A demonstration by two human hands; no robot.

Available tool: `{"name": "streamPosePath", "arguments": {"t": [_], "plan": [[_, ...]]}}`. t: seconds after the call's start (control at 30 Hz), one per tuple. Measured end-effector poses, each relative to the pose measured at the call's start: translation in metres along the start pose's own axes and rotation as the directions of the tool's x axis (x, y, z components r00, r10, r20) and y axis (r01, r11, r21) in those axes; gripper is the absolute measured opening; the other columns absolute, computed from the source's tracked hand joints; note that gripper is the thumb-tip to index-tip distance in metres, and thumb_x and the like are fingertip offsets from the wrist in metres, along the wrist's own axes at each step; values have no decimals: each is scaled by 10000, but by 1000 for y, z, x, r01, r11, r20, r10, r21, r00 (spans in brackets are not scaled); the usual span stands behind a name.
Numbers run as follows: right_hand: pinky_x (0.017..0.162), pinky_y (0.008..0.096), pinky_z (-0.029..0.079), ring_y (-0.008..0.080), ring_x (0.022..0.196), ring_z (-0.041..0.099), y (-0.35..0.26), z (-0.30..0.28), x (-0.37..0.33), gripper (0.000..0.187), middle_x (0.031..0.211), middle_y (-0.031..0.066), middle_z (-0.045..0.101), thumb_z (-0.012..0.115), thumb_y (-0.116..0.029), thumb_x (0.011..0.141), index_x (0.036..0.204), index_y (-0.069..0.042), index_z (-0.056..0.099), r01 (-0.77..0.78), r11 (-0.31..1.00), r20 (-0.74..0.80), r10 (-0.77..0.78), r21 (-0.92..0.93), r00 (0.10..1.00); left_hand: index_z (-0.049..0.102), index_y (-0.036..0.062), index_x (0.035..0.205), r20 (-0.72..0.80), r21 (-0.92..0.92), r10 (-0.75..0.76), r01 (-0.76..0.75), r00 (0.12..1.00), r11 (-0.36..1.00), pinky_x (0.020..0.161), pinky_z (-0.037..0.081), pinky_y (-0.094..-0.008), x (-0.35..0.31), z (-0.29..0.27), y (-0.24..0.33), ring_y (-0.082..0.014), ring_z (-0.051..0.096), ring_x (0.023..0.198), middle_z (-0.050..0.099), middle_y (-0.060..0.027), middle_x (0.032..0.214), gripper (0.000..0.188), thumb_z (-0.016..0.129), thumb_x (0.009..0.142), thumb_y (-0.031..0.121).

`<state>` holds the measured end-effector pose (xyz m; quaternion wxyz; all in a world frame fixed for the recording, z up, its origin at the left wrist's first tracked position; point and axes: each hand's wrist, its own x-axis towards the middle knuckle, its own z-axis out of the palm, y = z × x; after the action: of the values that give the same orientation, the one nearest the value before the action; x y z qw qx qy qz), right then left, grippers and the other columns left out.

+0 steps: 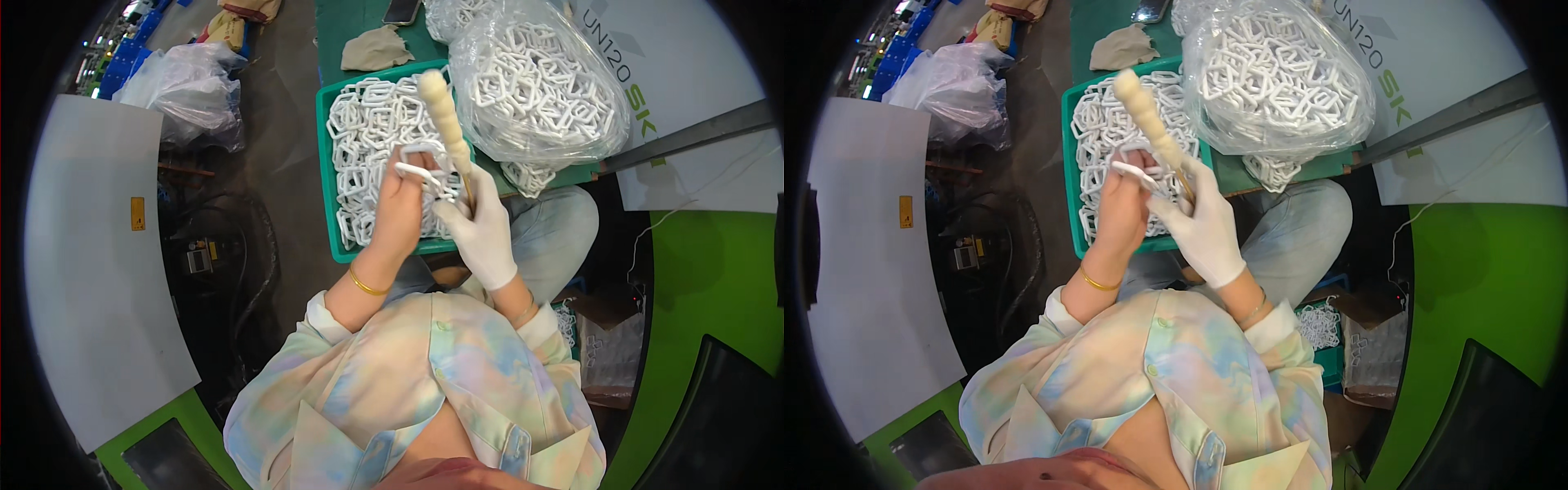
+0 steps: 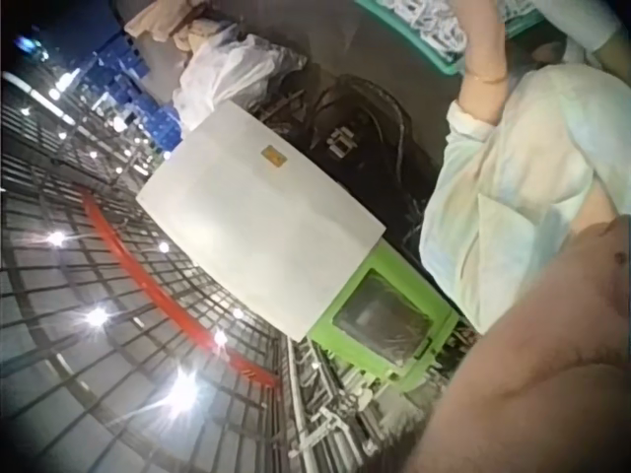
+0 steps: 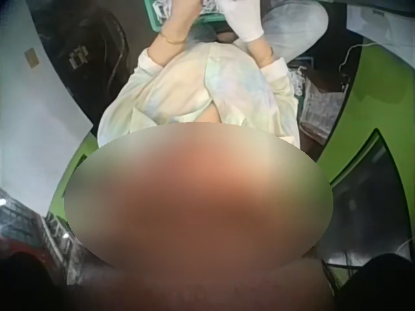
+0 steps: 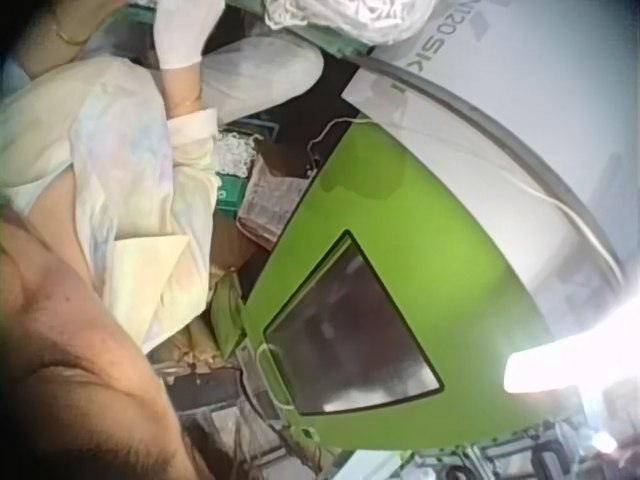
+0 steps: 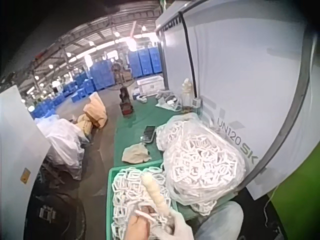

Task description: Manually assembling white plastic rings onto a rod-like component at a production workstation.

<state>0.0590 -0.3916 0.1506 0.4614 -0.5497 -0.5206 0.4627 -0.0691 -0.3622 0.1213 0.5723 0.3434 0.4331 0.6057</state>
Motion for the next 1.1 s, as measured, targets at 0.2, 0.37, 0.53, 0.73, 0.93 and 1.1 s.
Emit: {"name": "streamPosePath", "arguments": {"t": [0.2,0.37,0.53,0.73,0.93,1.1], "plan": [[579,240,383,50,653,403,1,-21,26,243,730,-17,490,673,-199,901,1027,-6,596,-79,993,166,94,-92,982,533,19,1194,201,517,129,-217,971,828,817,485,-325,7,-2,1,-153,590,946,611,-75,1012,277,612,929,27],[631,276,428,106,651,458,1,-25,20,251,720,37,517,632,-216,945,1056,5,587,-33,993,210,56,-109,976,546,35,1198,393,828,74,-387,917,406,762,490,-373,18,-14,14,-192,597,838,604,-98,892,247,539,951,42],[662,342,468,271,683,594,35,-32,-4,192,774,161,593,491,-188,1017,1079,-40,595,160,945,183,-111,-284,977,517,52,1183,99,-54,-384,390,918,919,551,327,-219,38,-19,6,-95,413,654,488,-1,793,194,486,999,108],[630,308,457,177,634,519,34,-36,1,175,754,131,580,560,-173,986,1072,-24,594,-11,962,-51,-3,-275,999,537,73,1163,487,-412,-416,622,768,666,642,404,-260,30,-16,5,-121,449,713,509,3,823,239,565,1015,259],[611,259,429,88,652,465,-7,-5,17,254,745,43,542,678,-178,902,1078,-11,602,-3,991,107,17,-135,994,566,49,1149,340,-421,-407,524,848,740,901,523,-367,23,-11,-13,-215,616,1013,625,-82,1086,222,585,999,212],[673,268,461,112,713,551,6,-7,30,173,822,57,616,610,-142,958,1076,-16,603,-11,991,-36,6,-133,999,583,21,1121,298,-513,-394,494,870,703,961,539,-407,19,-14,-3,-247,637,1068,639,-149,1151,173,573,999,143]]}}
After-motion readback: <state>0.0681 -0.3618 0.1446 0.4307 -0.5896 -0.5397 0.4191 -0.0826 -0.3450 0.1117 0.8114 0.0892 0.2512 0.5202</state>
